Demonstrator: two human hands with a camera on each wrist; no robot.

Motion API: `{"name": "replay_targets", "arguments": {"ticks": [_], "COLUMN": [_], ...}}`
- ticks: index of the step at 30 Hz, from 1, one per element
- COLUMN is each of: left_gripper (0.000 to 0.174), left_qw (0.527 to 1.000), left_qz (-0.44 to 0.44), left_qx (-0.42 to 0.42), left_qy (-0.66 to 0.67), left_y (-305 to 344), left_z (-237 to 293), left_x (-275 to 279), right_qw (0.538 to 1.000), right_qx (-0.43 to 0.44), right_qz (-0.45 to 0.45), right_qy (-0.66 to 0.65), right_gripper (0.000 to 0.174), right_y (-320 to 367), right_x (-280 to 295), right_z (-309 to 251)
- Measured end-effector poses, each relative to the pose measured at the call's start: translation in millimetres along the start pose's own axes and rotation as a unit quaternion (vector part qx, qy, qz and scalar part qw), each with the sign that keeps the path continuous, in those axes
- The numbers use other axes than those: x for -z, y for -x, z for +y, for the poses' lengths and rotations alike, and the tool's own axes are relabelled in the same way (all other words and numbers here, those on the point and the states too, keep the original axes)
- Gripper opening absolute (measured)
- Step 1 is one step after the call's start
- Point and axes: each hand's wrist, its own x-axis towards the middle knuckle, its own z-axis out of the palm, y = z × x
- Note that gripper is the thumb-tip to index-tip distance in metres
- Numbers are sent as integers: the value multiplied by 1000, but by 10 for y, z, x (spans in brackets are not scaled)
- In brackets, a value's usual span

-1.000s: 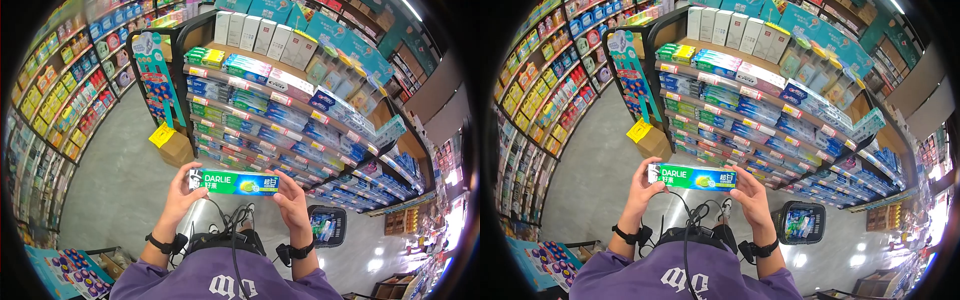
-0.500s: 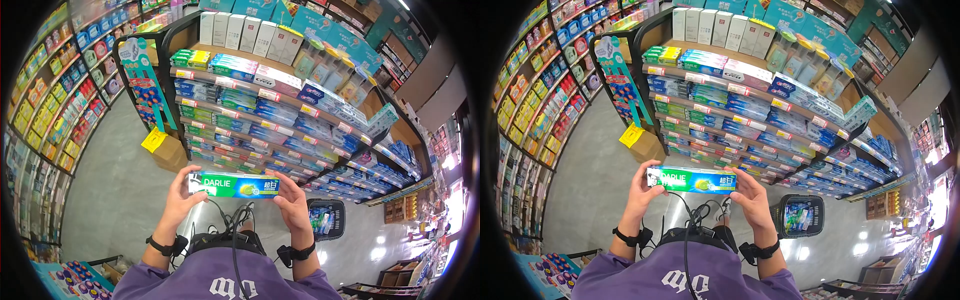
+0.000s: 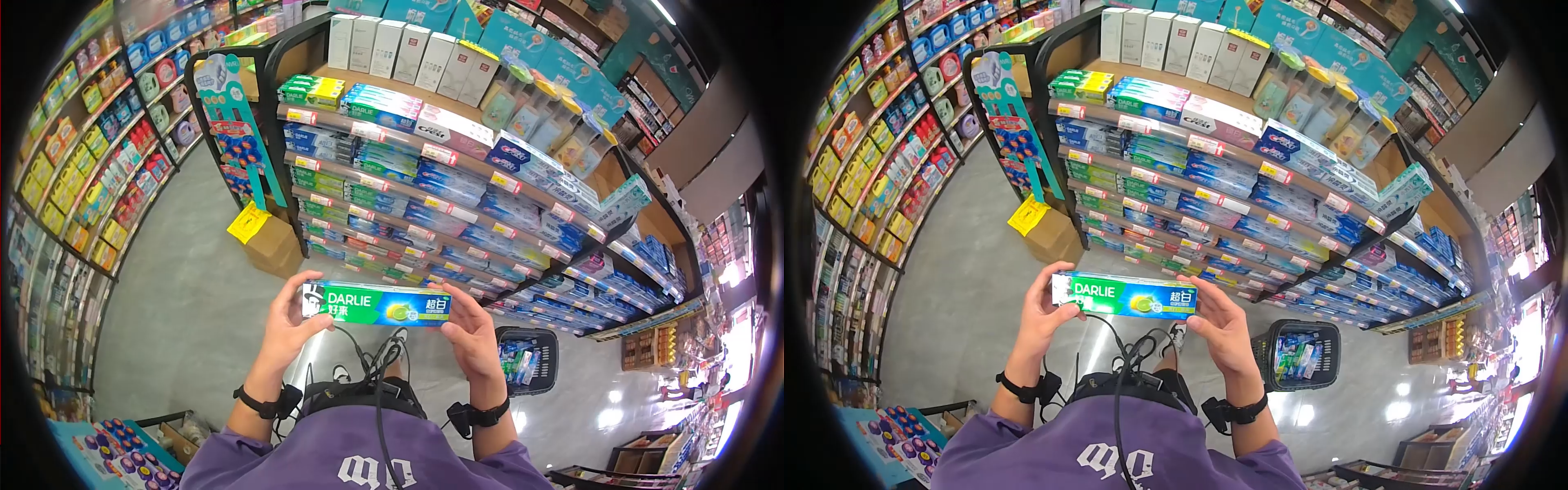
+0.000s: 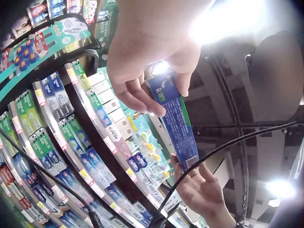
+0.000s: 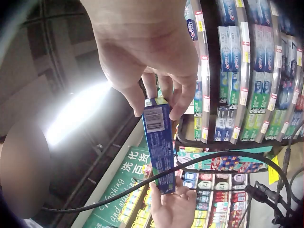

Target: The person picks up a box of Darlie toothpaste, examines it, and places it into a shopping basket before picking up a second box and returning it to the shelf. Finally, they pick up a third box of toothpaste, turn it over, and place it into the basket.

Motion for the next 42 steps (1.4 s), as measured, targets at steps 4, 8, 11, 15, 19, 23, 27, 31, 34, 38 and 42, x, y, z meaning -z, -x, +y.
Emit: {"name": "replay_targets", "arguments": {"ticks": [4, 8, 11, 15, 19, 23, 27, 31, 34, 38, 42], "left_gripper": [66, 63, 63, 63, 63, 64, 67, 64, 51, 35, 35], "left_qw": [1000, 1000, 1000, 1000, 1000, 1000, 1000, 965, 920, 894, 891], "left_qz": [3, -10, -9, -12, -11, -7, -1, 55, -71, -62, -65], "left_qx": [3, 5, 6, 1, 2, 1, -3, -182, -320, -360, -365], "left_qy": [-8, 12, 9, 12, 12, 12, 4, -180, -215, -261, -262], "left_y": [-6, -15, -12, -34, -15, 12, 56, 160, 160, 160, 152], "left_z": [-20, 11, 20, 35, 53, 58, 65, -23, 29, 176, 196], "left_x": [16, 28, 50, 100, 141, 201, 275, 344, 391, 331, 305], "right_qw": [1000, 1000, 1000, 1000, 1000, 1000, 1000, 992, 955, 934, 933], "right_qx": [-4, -7, -5, -8, -1, -1, 3, 98, 201, 260, 264], "right_qz": [0, 4, 2, 2, -1, -8, -23, -50, -67, -62, -50], "right_qy": [-1, -9, -4, -2, -1, -3, 3, 66, 206, 238, 241], "right_gripper": [65, 64, 64, 64, 64, 65, 66, 67, 55, 43, 42], "right_y": [-15, -32, -42, -74, -96, -113, -172, -212, -246, -278, -265], "right_x": [25, 17, -10, -45, -80, -114, -152, -217, -257, -279, -293], "right_z": [24, 26, 29, 45, 75, 122, 154, 230, 217, 226, 202]}}
